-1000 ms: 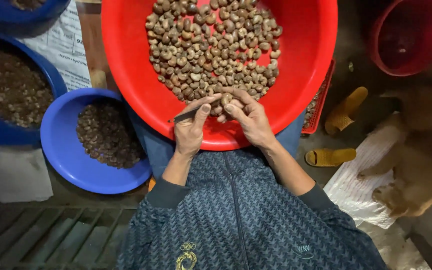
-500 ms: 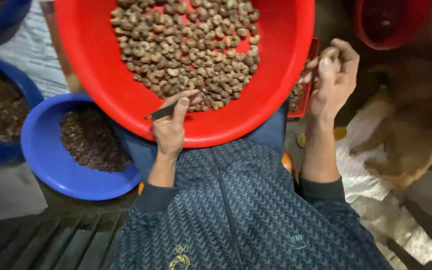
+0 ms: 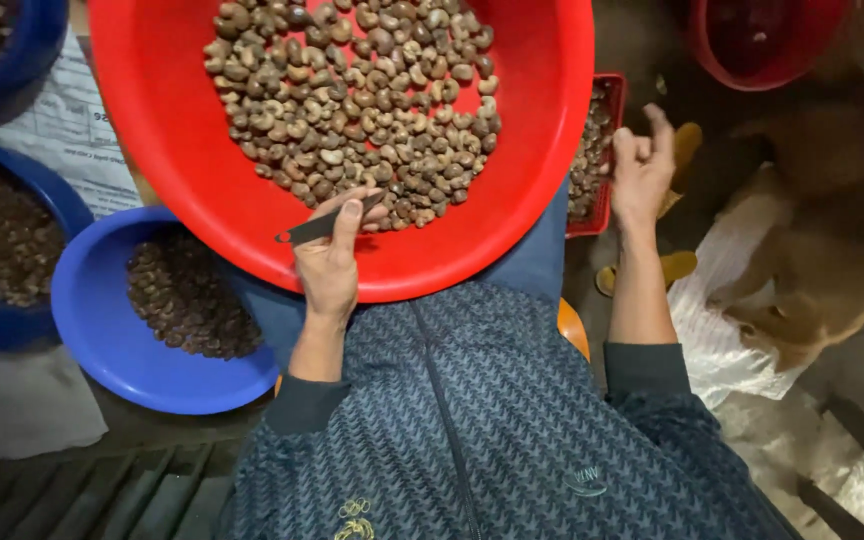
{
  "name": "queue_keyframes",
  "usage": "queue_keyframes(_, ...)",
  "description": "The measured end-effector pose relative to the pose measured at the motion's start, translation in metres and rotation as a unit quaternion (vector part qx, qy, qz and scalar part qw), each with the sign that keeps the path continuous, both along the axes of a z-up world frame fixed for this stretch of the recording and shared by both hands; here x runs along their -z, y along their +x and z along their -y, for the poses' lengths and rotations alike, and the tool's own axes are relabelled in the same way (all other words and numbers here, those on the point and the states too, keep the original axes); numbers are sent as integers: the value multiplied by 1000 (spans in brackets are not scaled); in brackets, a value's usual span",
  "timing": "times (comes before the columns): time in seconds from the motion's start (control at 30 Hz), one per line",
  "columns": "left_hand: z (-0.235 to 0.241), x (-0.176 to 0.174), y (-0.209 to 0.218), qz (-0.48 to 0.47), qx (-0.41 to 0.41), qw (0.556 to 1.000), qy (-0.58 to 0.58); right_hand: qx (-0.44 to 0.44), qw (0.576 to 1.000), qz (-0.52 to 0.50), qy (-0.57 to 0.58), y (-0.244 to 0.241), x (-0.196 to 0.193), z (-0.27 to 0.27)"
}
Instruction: The person uses a small knife to peel the outer shell off cashew nuts. They pick up each nut from a large red basin, carefully remove the shell, and place the peeled nut into a red basket to the right.
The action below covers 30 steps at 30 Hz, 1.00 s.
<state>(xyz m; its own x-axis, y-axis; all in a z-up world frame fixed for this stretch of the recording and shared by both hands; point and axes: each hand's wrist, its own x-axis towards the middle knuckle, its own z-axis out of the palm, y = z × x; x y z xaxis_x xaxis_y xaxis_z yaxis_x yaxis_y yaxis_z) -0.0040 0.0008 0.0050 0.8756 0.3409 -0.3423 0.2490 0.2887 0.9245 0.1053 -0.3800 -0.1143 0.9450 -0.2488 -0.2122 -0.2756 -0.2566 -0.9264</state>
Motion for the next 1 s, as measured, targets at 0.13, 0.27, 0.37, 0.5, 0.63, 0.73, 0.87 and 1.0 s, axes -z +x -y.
queue_keyframes(0.13, 0, -3, 2, -4, -9, 1000, -10, -36, 988, 152, -4, 17, -100, -76)
queue_keyframes(0.27, -3, -2, -2, 5, -18, 1000, -20, -210, 942, 239, -107, 37, -158, -151)
queue_keyframes(0.37, -5, -4, -5, 19, -24, 999, -22, -344, 890, 241, -180, 57, -131, -189)
queue_keyframes(0.5, -8, -10, -10, 28, -41, 998, -28, -429, 812, 262, -297, 76, -70, -230)
queue_keyframes(0.63, -15, -13, -12, 36, -49, 998, -18, -437, 785, 260, -354, 83, -40, -254)
queue_keyframes(0.73, -20, -10, -14, 43, -57, 996, -45, -438, 734, 248, -456, 82, -23, -257)
queue_keyframes(0.87, -21, -5, -12, 41, -62, 996, -52, -418, 746, 238, -461, 84, -12, -249)
queue_keyframes(1.0, -19, -6, -9, 42, -51, 997, -33, -452, 757, 189, -433, 85, -14, -238)
